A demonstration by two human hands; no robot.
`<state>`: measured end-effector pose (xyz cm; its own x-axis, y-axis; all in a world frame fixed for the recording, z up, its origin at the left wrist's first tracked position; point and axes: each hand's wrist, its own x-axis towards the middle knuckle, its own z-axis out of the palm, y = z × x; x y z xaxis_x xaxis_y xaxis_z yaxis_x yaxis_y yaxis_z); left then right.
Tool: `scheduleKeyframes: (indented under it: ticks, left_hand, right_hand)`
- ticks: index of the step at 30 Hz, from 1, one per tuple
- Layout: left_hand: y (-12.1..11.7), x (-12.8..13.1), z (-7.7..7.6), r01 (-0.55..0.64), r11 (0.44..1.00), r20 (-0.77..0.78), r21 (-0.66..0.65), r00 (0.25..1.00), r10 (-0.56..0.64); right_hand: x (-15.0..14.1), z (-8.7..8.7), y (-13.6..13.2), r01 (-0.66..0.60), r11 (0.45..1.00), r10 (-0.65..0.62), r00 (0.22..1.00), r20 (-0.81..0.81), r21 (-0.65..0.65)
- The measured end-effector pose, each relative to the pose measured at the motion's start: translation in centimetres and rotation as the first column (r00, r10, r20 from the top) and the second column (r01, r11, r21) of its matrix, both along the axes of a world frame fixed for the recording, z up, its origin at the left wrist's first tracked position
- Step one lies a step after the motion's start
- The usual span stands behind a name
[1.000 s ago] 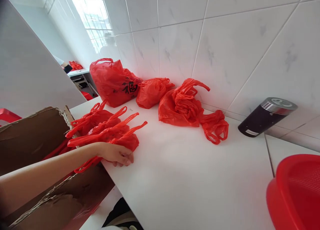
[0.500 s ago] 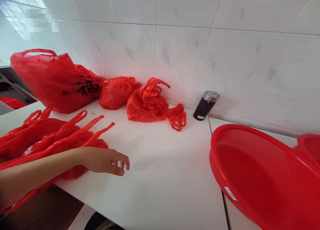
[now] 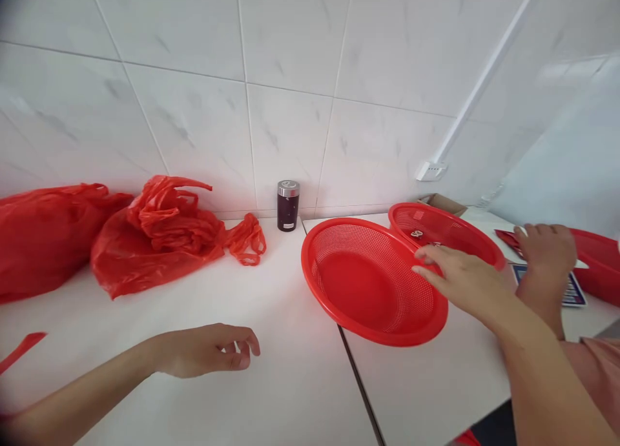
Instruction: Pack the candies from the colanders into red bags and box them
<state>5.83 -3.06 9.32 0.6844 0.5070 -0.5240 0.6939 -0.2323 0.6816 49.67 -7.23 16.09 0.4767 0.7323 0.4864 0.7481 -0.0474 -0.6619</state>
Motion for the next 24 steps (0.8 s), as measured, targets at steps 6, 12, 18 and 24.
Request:
scheduleKeyframes:
  ticks: [6, 12, 18, 24]
  left_hand:
    - [6.5, 1.0, -2.4, -0.434, 0.572, 0.278, 0.696, 0.897, 0.343]
    - [13.7, 1.2, -4.3, -0.497, 0.439, 0.277, 0.748, 0.836, 0.474]
    - [10.2, 1.4, -7.3, -0.453, 0.548, 0.22, 0.703, 0.872, 0.438]
    - [3.4, -0.8, -7.6, -0.453, 0.64, 0.302, 0.62, 0.891, 0.338]
  right_hand:
    - [1.3, -3.7, -2.3, -0.245, 0.936, 0.261, 0.965, 0.031, -0.251]
    - [-8.8, -4.6, -5.2, -0.513, 0.845, 0.533, 0.833, 0.149, -0.155]
    - [-18.7, -4.4, -4.1, -0.773, 0.533, 0.818, 0.574, -0.021, -0.344]
    - [-22.6, -10.7, 3.8, -0.652, 0.717, 0.684, 0.726, 0.069, -0.246]
